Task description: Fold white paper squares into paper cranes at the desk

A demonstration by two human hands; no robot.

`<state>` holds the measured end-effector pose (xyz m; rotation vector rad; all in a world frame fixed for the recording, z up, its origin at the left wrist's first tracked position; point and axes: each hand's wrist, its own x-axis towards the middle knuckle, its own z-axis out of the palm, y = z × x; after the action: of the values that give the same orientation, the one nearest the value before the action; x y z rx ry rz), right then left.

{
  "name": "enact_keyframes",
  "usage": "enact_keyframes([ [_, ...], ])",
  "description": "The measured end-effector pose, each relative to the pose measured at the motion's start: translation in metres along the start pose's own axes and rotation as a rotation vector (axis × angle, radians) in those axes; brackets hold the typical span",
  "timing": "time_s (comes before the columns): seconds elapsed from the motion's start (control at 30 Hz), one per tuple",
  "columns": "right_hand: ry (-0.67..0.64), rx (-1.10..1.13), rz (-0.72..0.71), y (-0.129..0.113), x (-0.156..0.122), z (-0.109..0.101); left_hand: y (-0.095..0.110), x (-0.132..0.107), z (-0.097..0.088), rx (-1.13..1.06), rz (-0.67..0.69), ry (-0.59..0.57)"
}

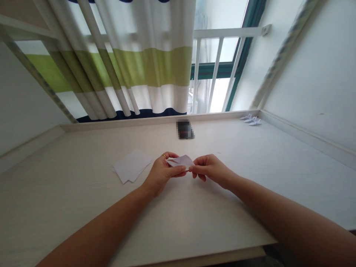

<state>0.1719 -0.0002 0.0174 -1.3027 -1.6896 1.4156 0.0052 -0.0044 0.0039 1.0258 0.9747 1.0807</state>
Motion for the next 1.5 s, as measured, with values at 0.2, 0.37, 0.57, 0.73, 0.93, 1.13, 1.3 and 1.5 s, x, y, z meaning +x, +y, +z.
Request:
enact_keyframes([
  [0.2,-0.01,0.001,0.013,0.001,0.0,0.001,-0.002,0.001,-0.003,0.091,-0.02,-0.019],
  [0.37,-0.001,0.028,-0.002,0.002,0.001,0.002,0.0,0.0,-0.002,0.087,-0.03,0.0],
  [0.57,0.026,0.063,-0.052,0.002,0.002,-0.001,0.003,0.002,-0.006,0.11,-0.066,0.007],
  [0.73,-0.086,-0.008,-0.016,0.008,0.004,0.0,0.0,0.001,-0.004,0.141,-0.149,-0.054],
  [0.93,-0.023,0.002,0.031,0.005,0.003,0.004,-0.009,0.006,-0.003,0.036,-0.08,-0.034],
  [1.13,0.03,-0.135,-0.007,0.002,-0.002,0.011,-0.01,0.005,0.0,0.08,0.02,0.023],
  [1.3,0.18,-0.554,-0.131,0.003,-0.005,0.016,-0.01,0.004,0.003,0.124,0.047,0.037],
  [1.5,0.276,-0.892,-0.189,0.003,-0.008,0.018,-0.014,0.004,0.006,0.108,0.08,0.036],
])
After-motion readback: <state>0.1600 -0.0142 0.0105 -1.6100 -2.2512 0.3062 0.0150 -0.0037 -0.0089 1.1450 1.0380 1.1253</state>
